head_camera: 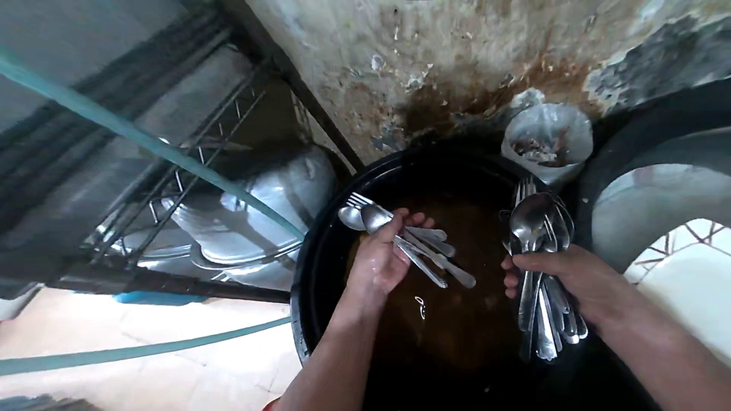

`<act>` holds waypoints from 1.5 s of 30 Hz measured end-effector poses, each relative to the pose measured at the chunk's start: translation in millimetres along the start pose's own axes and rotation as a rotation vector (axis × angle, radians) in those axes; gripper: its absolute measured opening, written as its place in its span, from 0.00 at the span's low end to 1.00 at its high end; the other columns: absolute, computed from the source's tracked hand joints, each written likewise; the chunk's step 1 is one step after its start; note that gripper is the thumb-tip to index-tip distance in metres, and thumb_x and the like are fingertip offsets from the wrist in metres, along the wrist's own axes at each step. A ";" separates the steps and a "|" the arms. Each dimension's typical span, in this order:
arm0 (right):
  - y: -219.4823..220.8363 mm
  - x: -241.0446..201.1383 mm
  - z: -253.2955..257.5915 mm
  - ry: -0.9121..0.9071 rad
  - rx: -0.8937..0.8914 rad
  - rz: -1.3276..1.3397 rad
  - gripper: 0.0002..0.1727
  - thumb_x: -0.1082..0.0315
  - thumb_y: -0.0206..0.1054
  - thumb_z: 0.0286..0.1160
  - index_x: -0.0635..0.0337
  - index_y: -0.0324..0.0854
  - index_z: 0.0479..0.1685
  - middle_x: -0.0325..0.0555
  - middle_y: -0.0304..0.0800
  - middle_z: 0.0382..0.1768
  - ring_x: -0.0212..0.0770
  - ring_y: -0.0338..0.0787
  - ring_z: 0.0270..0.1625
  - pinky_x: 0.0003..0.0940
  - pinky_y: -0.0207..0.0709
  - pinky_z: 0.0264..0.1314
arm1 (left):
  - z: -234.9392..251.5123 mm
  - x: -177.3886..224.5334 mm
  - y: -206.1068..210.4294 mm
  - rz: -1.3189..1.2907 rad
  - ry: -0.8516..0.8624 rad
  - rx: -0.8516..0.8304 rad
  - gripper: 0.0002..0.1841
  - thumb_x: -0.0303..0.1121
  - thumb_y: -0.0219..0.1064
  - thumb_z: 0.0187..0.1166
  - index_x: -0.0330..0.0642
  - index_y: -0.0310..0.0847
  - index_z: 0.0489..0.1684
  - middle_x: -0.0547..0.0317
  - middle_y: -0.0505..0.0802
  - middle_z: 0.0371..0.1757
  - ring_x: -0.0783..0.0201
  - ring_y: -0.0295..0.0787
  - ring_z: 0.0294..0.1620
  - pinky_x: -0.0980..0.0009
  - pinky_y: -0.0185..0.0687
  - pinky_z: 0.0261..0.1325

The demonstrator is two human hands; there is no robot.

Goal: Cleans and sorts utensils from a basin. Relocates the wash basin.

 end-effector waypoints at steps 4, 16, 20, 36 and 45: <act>-1.2 0.5 3.0 -0.018 -0.004 -0.019 0.12 0.77 0.64 0.79 0.65 0.78 0.58 0.56 0.93 0.39 0.48 0.96 0.36 0.38 0.92 0.35 | -11.0 -1.2 0.7 -0.214 0.097 -0.062 0.16 0.39 0.46 0.95 0.44 0.80 0.55 0.51 0.95 0.51 0.54 0.95 0.55 0.56 0.90 0.61; -4.9 -2.1 1.3 -0.036 0.132 0.034 0.17 0.77 0.67 0.76 0.61 0.77 0.63 0.52 0.92 0.44 0.46 0.94 0.35 0.39 0.91 0.32 | -47.4 -49.3 25.4 -0.411 0.141 -0.152 0.23 0.43 0.39 0.96 0.53 0.86 0.50 0.60 0.96 0.52 0.59 0.94 0.58 0.60 0.89 0.63; -4.6 -0.7 4.0 -0.031 0.122 -0.016 0.24 0.77 0.70 0.74 0.58 0.73 0.69 0.52 0.92 0.48 0.47 0.94 0.37 0.39 0.90 0.32 | -39.8 3.0 -24.7 -0.352 0.319 0.027 0.18 0.43 0.45 0.95 0.59 0.84 0.43 0.72 0.91 0.36 0.71 0.91 0.39 0.68 0.91 0.49; -7.6 -0.6 7.7 -0.067 0.130 -0.121 0.35 0.78 0.77 0.66 0.57 0.69 0.76 0.52 0.91 0.44 0.45 0.93 0.38 0.39 0.89 0.38 | -75.2 -67.9 35.3 0.686 -0.553 -0.430 0.14 0.38 0.50 0.94 0.42 0.77 0.62 0.60 0.93 0.39 0.72 0.82 0.21 0.76 0.82 0.26; -0.5 -1.6 8.8 -0.015 -0.009 -0.019 0.23 0.75 0.67 0.79 0.59 0.69 0.73 0.53 0.93 0.48 0.47 0.96 0.42 0.38 0.91 0.39 | -65.1 -40.5 22.4 0.275 -0.245 -0.101 0.15 0.21 0.59 0.85 0.34 0.74 0.68 0.54 0.90 0.36 0.66 0.87 0.30 0.70 0.88 0.35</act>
Point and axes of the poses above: each hand's wrist, its own z-axis towards the middle knuckle, its own y-axis out of the palm, x = y × z, the point moved 5 cm from there along z, towards the middle knuckle
